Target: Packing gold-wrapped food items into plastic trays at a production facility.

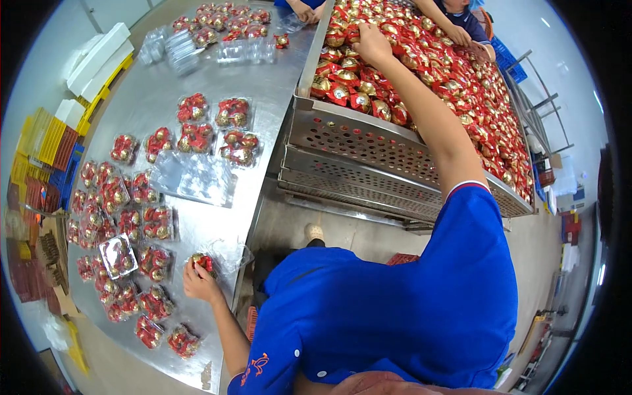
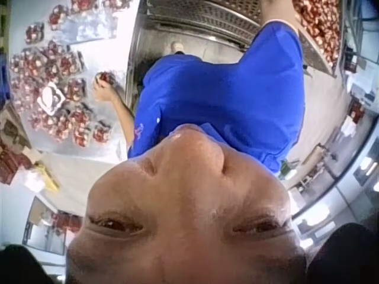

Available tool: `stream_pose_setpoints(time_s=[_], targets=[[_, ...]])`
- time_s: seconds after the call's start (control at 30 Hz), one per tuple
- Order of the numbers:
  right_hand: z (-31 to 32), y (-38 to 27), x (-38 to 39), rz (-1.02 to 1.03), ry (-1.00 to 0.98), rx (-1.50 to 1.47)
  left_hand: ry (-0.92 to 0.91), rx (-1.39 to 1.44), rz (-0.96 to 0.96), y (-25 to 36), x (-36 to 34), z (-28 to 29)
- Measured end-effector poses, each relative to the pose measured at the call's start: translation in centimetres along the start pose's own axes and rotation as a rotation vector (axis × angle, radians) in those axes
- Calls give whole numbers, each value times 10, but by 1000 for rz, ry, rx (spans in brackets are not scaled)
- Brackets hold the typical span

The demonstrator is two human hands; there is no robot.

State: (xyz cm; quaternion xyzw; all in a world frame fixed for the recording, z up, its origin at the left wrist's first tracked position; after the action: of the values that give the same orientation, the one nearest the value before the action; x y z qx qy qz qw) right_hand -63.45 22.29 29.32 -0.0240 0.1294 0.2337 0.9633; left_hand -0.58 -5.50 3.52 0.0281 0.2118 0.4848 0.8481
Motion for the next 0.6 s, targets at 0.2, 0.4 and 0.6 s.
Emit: stream_pose_setpoints(time_s=[0.2, 0.4, 0.6], targets=[[42, 29, 4, -5, -193, -233, -8, 10, 6, 7, -5, 0], [110, 13, 71, -11, -352, -1012, 31, -12, -11, -3, 1, 1], [120, -98, 133, 266, -675, -1513, 27, 133, -39, -17, 8, -2]])
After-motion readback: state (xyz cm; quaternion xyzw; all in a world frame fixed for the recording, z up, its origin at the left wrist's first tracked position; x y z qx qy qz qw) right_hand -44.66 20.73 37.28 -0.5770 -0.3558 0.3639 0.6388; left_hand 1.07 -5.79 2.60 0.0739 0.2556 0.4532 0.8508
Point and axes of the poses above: each hand's wrist, its own x-axis away from the middle knuckle, its own z-axis out of the back of the hand, y = z × x, the point moved 8 cm from there along -x, towards the middle knuckle, and after that the axes turned 7 degrees about -y, right-handed, at the moved point
